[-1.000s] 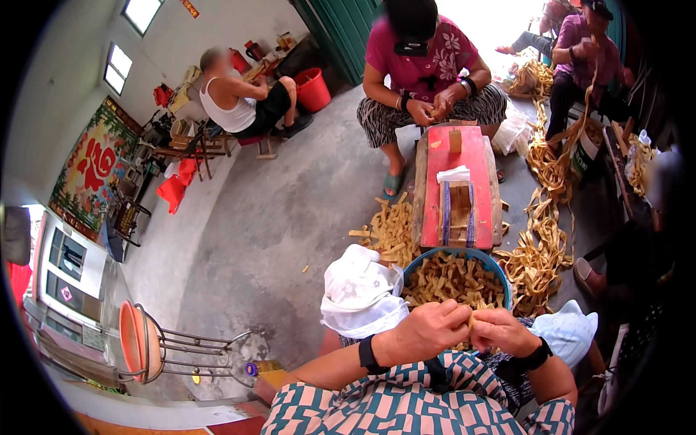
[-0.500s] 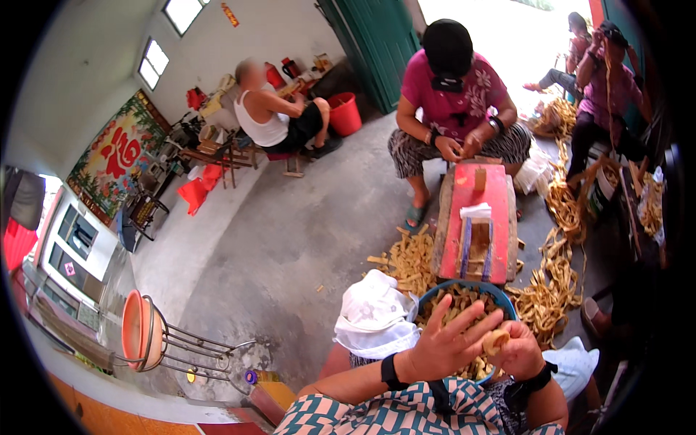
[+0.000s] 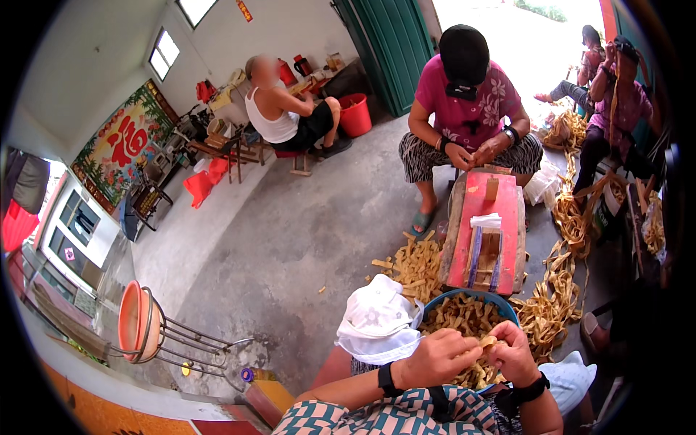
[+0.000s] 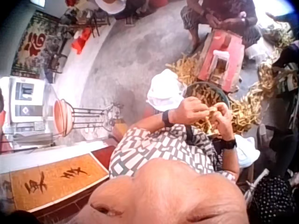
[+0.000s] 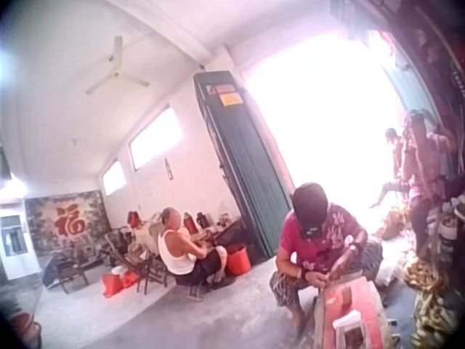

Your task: The person assembles objects from strips of material, folding the strips by hand and inserting them into a wooden frame on a stand.

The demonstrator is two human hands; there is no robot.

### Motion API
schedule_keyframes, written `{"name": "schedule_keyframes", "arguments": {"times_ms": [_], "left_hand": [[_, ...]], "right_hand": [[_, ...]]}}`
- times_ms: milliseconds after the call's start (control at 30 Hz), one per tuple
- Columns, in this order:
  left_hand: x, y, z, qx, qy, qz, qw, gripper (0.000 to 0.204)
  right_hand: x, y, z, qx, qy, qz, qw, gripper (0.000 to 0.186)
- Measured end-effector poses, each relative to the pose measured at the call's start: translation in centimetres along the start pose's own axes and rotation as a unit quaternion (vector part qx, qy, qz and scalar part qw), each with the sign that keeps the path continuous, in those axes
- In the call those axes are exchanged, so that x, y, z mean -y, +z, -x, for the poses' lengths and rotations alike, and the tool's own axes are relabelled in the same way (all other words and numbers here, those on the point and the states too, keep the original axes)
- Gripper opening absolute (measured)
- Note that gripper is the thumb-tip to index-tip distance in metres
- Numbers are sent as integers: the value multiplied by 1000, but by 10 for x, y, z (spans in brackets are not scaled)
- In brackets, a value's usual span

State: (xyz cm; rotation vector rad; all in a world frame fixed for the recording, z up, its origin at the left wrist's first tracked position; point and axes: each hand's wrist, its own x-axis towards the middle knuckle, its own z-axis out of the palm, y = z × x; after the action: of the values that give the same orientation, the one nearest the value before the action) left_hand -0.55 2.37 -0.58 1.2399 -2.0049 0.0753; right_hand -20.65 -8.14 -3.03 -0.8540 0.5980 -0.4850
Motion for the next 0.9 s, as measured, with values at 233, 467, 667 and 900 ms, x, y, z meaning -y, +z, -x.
{"name": "schedule_keyframes", "arguments": {"times_ms": [233,467,667,900], "left_hand": [[5,8,17,61,-47,-22,997,20],[15,16,15,96,-300,289,904,18],[19,3,16,121,-486,479,721,16],[79,-35,30,-188,-454,545,679,20]], "right_hand": [[-7,6,-3,30,-8,63,998,47],[-11,8,-7,29,-146,313,938,42],[2,-3,0,72,-112,297,945,45],[15,-52,28,-42,-91,208,973,43]]}}
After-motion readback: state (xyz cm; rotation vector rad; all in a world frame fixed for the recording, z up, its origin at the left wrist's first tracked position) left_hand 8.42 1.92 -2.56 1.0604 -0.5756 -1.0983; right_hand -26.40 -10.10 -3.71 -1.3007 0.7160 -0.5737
